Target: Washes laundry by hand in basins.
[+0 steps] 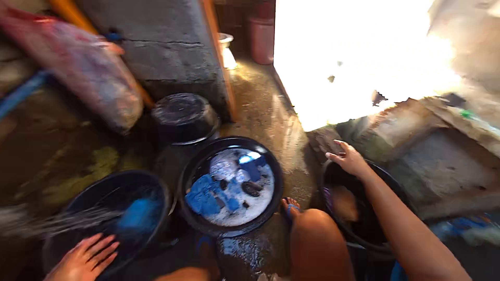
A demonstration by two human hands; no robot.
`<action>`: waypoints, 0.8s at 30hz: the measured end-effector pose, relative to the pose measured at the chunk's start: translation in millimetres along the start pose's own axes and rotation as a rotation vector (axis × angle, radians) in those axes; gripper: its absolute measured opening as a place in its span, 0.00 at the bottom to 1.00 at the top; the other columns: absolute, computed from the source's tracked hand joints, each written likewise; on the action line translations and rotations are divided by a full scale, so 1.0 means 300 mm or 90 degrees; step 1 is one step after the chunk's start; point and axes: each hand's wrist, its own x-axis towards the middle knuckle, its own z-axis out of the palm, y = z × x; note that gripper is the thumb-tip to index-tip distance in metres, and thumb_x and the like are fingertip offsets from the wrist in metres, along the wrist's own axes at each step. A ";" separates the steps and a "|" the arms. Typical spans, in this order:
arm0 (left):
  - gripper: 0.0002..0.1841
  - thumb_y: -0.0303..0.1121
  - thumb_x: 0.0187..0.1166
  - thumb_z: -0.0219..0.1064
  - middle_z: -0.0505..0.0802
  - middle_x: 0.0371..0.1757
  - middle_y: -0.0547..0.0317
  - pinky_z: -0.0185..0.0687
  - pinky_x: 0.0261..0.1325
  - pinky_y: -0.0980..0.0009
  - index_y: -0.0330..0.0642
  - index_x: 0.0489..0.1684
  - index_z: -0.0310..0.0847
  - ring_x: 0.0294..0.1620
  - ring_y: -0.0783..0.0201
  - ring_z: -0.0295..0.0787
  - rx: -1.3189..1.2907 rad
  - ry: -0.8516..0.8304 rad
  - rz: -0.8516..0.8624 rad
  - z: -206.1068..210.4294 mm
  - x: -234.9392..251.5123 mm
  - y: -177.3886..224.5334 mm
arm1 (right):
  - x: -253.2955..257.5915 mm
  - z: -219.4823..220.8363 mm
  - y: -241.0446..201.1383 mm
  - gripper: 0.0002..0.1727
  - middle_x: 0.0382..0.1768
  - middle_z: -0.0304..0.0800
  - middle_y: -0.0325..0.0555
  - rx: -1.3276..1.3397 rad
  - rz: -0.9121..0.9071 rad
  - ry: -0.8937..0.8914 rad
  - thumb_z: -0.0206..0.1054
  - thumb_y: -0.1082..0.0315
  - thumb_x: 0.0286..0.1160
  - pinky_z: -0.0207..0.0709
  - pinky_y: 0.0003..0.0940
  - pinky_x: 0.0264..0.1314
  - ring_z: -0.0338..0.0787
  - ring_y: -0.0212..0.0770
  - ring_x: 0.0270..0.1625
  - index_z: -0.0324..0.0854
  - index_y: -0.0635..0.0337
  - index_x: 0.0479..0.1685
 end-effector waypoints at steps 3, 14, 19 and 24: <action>0.24 0.43 0.95 0.46 0.84 0.73 0.44 0.82 0.62 0.55 0.39 0.83 0.65 0.63 0.54 0.87 -0.029 0.131 0.006 0.058 0.012 -0.026 | 0.024 0.134 -0.338 0.40 0.82 0.69 0.66 -0.076 -0.212 -0.137 0.74 0.54 0.77 0.74 0.61 0.76 0.81 0.64 0.75 0.65 0.53 0.88; 0.28 0.44 0.92 0.56 0.78 0.79 0.28 0.63 0.85 0.42 0.26 0.77 0.72 0.83 0.38 0.72 0.464 0.056 -0.220 0.035 0.418 -0.179 | -0.269 1.085 -0.513 0.60 0.78 0.71 0.76 -0.526 -0.313 -0.801 0.84 0.44 0.61 0.61 0.82 0.74 0.72 0.79 0.78 0.49 0.43 0.96; 0.39 0.57 0.88 0.58 0.72 0.84 0.29 0.57 0.87 0.40 0.27 0.83 0.66 0.87 0.38 0.64 0.307 0.036 -0.318 0.094 0.616 -0.323 | -0.234 1.226 -0.385 0.53 0.73 0.81 0.67 -0.376 -0.293 -0.886 0.86 0.48 0.57 0.66 0.78 0.75 0.79 0.71 0.75 0.65 0.48 0.89; 0.25 0.38 0.95 0.51 0.77 0.80 0.29 0.58 0.86 0.44 0.24 0.77 0.72 0.85 0.39 0.69 0.611 -0.182 -0.244 0.160 0.764 -0.367 | -0.238 1.218 -0.382 0.53 0.77 0.79 0.59 -0.400 -0.262 -0.868 0.86 0.51 0.54 0.63 0.83 0.72 0.77 0.68 0.78 0.65 0.39 0.89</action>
